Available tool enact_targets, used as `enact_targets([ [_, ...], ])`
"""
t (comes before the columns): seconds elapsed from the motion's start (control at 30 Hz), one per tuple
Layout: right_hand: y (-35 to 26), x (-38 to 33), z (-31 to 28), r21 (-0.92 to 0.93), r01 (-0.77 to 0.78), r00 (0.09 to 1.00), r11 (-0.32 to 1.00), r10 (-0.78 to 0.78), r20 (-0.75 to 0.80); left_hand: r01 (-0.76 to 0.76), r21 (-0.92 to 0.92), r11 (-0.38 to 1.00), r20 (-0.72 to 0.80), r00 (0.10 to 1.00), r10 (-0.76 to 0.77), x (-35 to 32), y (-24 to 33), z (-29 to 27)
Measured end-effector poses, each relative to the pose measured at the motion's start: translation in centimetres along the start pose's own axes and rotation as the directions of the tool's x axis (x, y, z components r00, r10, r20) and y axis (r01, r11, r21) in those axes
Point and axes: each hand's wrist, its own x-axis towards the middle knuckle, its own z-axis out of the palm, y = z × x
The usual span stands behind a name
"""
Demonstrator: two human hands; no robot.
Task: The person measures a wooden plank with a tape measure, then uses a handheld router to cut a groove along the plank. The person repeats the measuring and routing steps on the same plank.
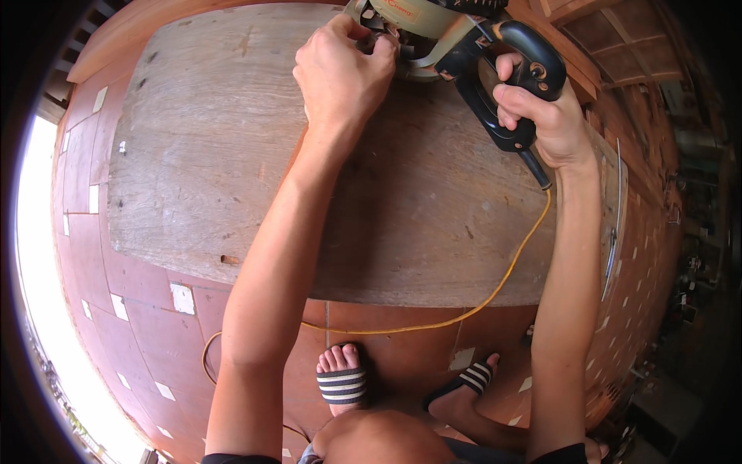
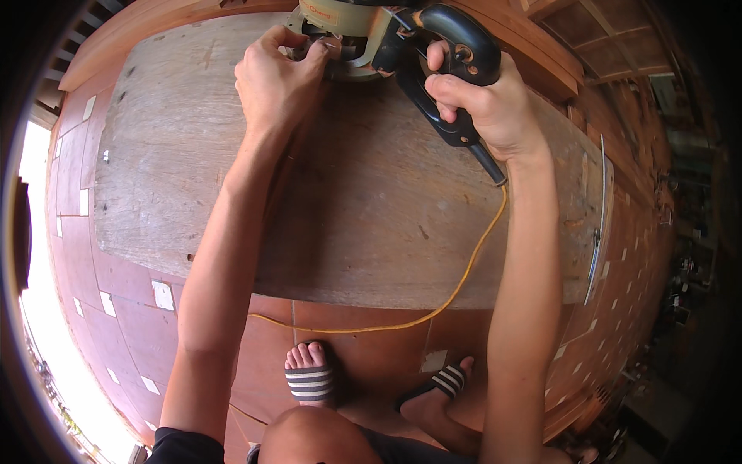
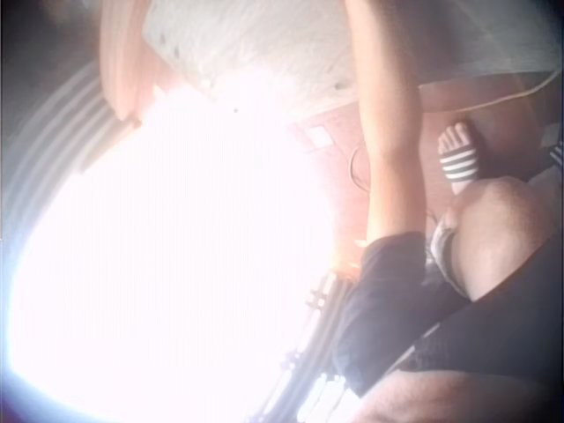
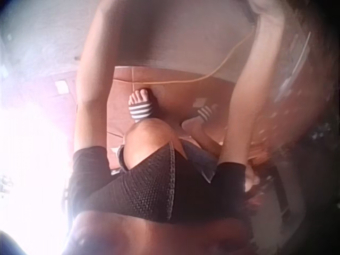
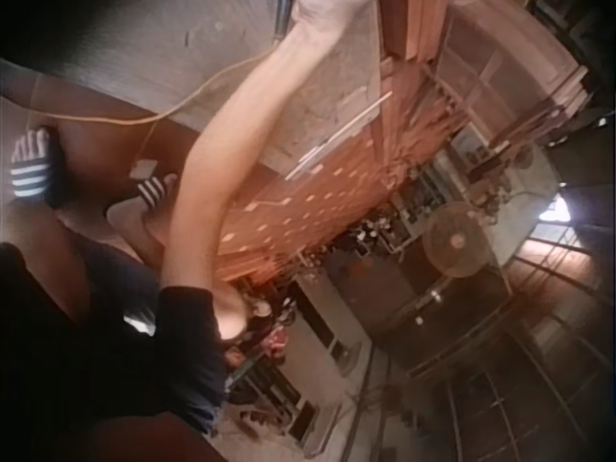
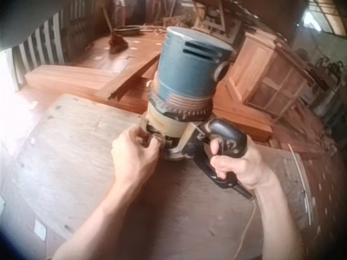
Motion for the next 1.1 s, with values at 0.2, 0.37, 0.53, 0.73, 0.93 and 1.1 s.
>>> enact_targets([
  [0.2,0.0,-0.3,0.8,-0.029,-0.016,1.0,0.999,0.015,-0.016,-0.001,0.023,1.0,0.007,1.0,0.001,0.2,-0.4,-0.2],
  [0.37,0.3,-0.3,0.9,-0.039,-0.022,0.999,0.999,0.023,0.023,0.035,0.063,0.997,0.012,0.999,-0.036,0.3,-0.4,-0.2],
  [0.53,0.3,-0.2,1.3,-0.053,-0.012,1.0,0.998,0.013,0.005,0.025,0.076,0.997,-0.008,1.0,-0.024,0.4,-0.7,-0.1],
  [0.73,0.4,-0.3,1.1,-0.06,0.008,0.999,0.998,-0.006,0.033,0.009,0.109,0.994,-0.002,1.0,-0.009,0.7,-1.2,0.0],
  [0.93,0.5,-0.3,1.3,-0.018,0.022,0.999,1.0,-0.022,0.04,-0.011,0.119,0.993,-0.004,1.0,0.012,0.8,-1.1,0.1],
  [1.1,0.7,-0.2,1.0,-0.049,0.039,0.998,0.998,-0.037,0.04,-0.017,0.127,0.992,0.006,1.0,0.016,0.8,-1.1,0.2],
])
